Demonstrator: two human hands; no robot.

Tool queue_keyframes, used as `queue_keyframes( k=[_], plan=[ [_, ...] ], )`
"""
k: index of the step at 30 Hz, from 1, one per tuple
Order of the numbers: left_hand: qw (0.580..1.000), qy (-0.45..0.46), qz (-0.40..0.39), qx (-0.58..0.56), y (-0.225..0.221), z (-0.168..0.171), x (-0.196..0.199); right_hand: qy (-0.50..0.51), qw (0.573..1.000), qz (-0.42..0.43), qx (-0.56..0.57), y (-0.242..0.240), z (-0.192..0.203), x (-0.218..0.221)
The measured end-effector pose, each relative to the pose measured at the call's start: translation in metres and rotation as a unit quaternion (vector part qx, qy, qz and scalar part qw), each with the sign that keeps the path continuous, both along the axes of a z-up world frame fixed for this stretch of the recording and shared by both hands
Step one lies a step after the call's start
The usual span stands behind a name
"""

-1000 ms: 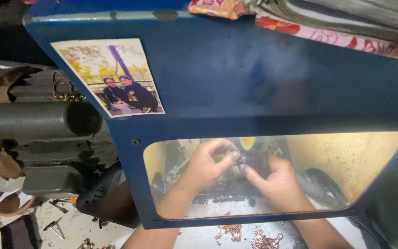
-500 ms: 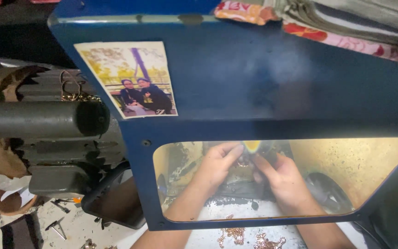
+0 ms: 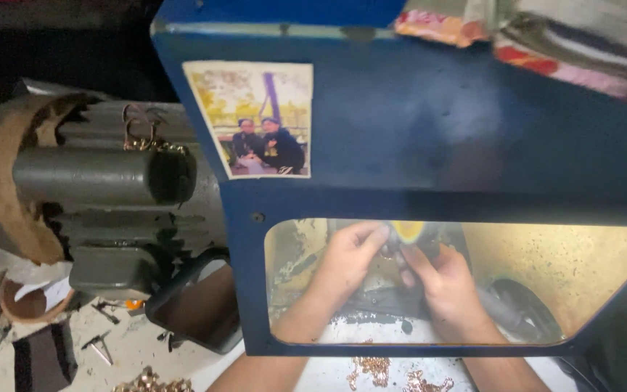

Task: Polishing small jewelry components using a bench lathe with a polishing wheel inside a dust enclosure.

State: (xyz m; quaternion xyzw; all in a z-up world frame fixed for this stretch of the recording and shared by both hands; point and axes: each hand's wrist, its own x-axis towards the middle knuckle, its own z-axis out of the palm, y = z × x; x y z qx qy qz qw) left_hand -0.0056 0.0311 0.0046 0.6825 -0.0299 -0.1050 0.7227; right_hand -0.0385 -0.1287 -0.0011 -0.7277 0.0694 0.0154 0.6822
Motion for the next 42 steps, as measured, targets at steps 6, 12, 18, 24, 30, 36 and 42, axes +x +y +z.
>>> queue_keyframes(
  k=[6,12,18,24,30,36,42],
  plan=[
    [0.988,-0.007,-0.131,-0.078,0.012,0.004,-0.004,0.102,0.991,0.059,-0.057,-0.043,-0.004,-0.013],
    [0.991,0.011,-0.110,-0.079,-0.008,-0.005,-0.003,0.060,0.992,0.086,-0.066,-0.046,-0.008,-0.007],
    [0.993,0.041,-0.060,-0.089,-0.016,-0.028,-0.003,0.089,0.996,-0.015,-0.024,-0.014,0.011,-0.004],
    [0.991,0.004,-0.058,-0.124,-0.011,-0.036,0.002,0.055,0.997,0.014,-0.059,-0.009,0.008,-0.002],
    [0.972,0.010,-0.177,-0.151,0.014,-0.010,0.000,0.070,0.989,0.129,-0.004,-0.043,-0.006,-0.014],
    [0.960,0.001,-0.167,-0.226,-0.006,-0.041,0.008,-0.037,0.985,0.149,-0.080,-0.060,-0.023,-0.005],
    [0.976,0.013,-0.173,-0.134,0.001,-0.021,0.007,-0.013,0.991,0.116,-0.064,-0.054,-0.012,-0.008]
  ],
)
